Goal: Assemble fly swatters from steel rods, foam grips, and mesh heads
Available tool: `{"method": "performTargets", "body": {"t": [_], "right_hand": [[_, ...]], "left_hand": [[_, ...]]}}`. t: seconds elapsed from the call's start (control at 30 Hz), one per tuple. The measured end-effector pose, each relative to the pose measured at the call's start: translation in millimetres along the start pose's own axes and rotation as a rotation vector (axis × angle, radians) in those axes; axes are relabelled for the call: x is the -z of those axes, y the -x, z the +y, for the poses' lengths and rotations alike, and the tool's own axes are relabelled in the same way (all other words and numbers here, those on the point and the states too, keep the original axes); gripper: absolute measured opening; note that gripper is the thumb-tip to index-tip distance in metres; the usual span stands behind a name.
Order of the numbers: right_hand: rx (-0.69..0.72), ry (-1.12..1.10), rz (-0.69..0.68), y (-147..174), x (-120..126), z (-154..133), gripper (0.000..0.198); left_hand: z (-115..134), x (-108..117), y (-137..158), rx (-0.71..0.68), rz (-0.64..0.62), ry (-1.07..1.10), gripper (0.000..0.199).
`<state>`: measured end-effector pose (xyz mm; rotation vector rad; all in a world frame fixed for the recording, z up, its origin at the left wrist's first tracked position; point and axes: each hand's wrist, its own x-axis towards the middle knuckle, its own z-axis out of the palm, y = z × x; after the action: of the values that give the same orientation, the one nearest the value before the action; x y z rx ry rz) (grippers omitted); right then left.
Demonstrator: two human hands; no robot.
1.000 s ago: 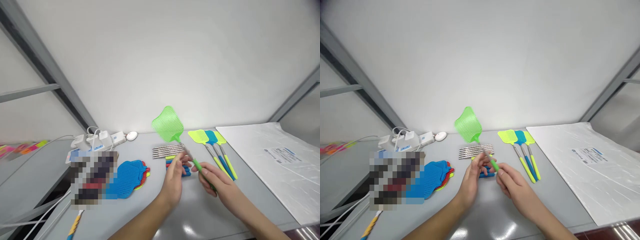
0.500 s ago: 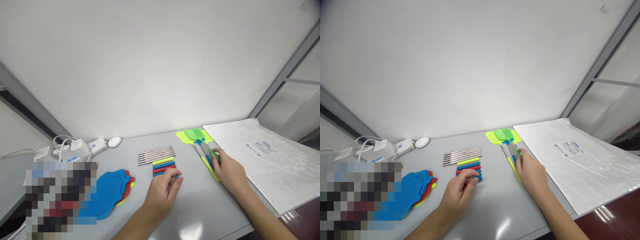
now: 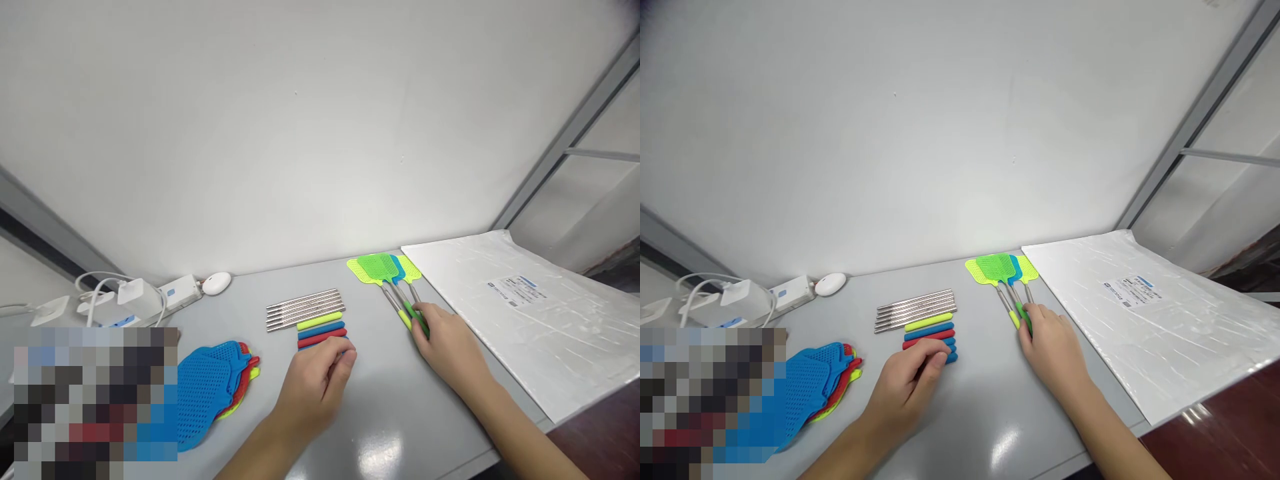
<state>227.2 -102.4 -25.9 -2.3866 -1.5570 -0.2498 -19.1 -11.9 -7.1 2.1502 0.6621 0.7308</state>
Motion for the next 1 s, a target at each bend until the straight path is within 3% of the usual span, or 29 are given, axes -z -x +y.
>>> {"method": "performTargets", "body": {"t": [0.23,0.43,0.57,1.0], "right_hand": [[0.027,-0.009,0.031,0,0,2,0.026],[0.061,0.055,0.043,0,1,5,0.028],[0.077,0.048,0.031,0,0,8,0.029],[0.041,-0.037,-0.019,0,-4,11,0.033]], "left_hand": [[-1,4,-3,-0.08,-0.027,-0.11,0.031],[-3,31,-11,-0.127,-0.141,-0.444,0.028],[-5,44,-10,-0.129,-0.169,-0.55,0.026],[-9,41,-9,-0.095,-0.241,-0.643,0.019]]}}
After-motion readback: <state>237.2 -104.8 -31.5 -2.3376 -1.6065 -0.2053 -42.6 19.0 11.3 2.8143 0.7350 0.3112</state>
